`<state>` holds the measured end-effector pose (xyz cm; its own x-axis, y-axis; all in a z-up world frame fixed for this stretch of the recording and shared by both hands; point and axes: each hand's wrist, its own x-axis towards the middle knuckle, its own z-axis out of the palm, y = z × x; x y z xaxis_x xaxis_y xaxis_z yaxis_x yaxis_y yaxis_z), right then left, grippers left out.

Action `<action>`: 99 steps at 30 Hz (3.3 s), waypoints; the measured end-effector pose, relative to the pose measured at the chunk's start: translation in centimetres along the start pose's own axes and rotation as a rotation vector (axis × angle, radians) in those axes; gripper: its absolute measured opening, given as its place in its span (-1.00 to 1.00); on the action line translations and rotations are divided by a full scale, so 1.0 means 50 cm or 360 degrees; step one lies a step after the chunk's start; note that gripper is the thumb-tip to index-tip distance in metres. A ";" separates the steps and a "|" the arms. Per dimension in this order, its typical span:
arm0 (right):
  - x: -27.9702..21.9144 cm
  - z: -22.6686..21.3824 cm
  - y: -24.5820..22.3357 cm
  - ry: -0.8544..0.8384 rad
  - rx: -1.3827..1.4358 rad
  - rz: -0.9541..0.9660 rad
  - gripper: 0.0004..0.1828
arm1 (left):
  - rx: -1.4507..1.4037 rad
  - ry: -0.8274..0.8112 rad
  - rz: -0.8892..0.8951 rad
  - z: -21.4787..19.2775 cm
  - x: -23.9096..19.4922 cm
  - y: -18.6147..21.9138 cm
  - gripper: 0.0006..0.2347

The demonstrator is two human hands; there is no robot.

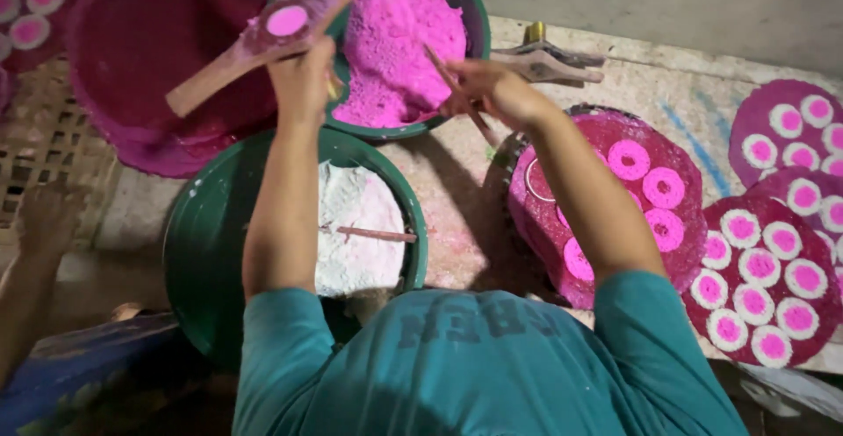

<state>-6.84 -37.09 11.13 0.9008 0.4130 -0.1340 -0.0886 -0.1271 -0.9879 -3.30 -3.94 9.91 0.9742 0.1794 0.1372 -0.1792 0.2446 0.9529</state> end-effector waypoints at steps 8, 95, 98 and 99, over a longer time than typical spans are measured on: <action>-0.119 0.098 -0.137 0.0198 0.1329 -0.1169 -0.16 | -0.0945 -0.1327 -0.1257 0.159 -0.321 0.057 -0.73; -0.604 -0.171 0.016 -0.0046 -0.0939 0.1371 -0.10 | -0.2484 -0.0813 -0.0617 0.530 -0.419 -0.378 -0.71; -0.598 -0.159 0.027 0.0065 -0.0937 0.0914 -0.15 | -0.2348 -0.0833 -0.0574 0.529 -0.390 -0.390 -0.61; -0.594 -0.153 0.033 0.0068 -0.0909 0.0882 -0.17 | -0.2288 -0.0837 -0.0549 0.523 -0.381 -0.390 -0.57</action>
<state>-30.50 -56.49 14.06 0.8060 0.1211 -0.5795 -0.3072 -0.7512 -0.5842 -14.80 -37.03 -4.24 0.8762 -0.3389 0.3427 0.3765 0.9252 -0.0476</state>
